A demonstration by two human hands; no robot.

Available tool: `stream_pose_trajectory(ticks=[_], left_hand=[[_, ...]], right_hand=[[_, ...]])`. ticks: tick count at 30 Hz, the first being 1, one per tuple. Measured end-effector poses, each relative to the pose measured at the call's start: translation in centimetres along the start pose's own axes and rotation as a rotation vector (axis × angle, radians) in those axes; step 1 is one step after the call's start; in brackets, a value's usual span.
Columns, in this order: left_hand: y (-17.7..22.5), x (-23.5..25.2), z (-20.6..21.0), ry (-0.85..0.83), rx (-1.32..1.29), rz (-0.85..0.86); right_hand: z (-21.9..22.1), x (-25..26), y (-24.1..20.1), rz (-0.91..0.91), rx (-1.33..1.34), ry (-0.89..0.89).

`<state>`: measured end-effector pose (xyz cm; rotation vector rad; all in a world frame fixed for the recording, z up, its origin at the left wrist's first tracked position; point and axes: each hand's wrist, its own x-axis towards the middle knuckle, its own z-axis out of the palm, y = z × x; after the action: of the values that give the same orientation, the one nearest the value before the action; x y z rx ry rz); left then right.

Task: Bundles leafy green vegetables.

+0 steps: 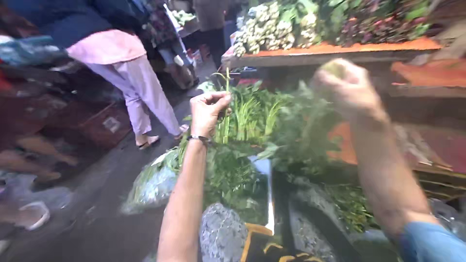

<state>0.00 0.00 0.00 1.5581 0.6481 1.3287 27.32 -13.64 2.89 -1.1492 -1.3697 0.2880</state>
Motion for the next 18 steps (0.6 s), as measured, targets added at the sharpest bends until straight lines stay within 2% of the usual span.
stream_pose_trajectory(ticks=[2,5,9,11,12,15,18], left_hand=[[0.9,0.3,3.9,-0.079,0.016,0.002],[1.6,1.1,7.5,-0.196,0.036,0.042],[2.9,3.4,9.3,-0.254,0.095,0.072],[3.6,5.1,9.3,-0.24,0.137,0.081],[3.8,6.0,9.1,-0.207,0.216,0.122],[3.6,7.5,8.8,-0.026,0.446,0.385],[2.8,7.9,9.0,-0.021,0.277,0.598]], right_hand=[[2.0,1.9,1.0,-0.051,0.094,-0.003],[4.1,4.0,1.8,-0.101,0.248,-0.027],[5.3,6.3,1.1,-0.113,0.282,-0.023],[5.7,8.1,0.0,-0.043,0.248,-0.004],[5.9,9.1,-0.8,0.02,0.211,0.016],[7.1,11.5,-2.6,0.192,0.14,0.022],[9.1,12.1,-3.9,0.295,0.062,0.028]])
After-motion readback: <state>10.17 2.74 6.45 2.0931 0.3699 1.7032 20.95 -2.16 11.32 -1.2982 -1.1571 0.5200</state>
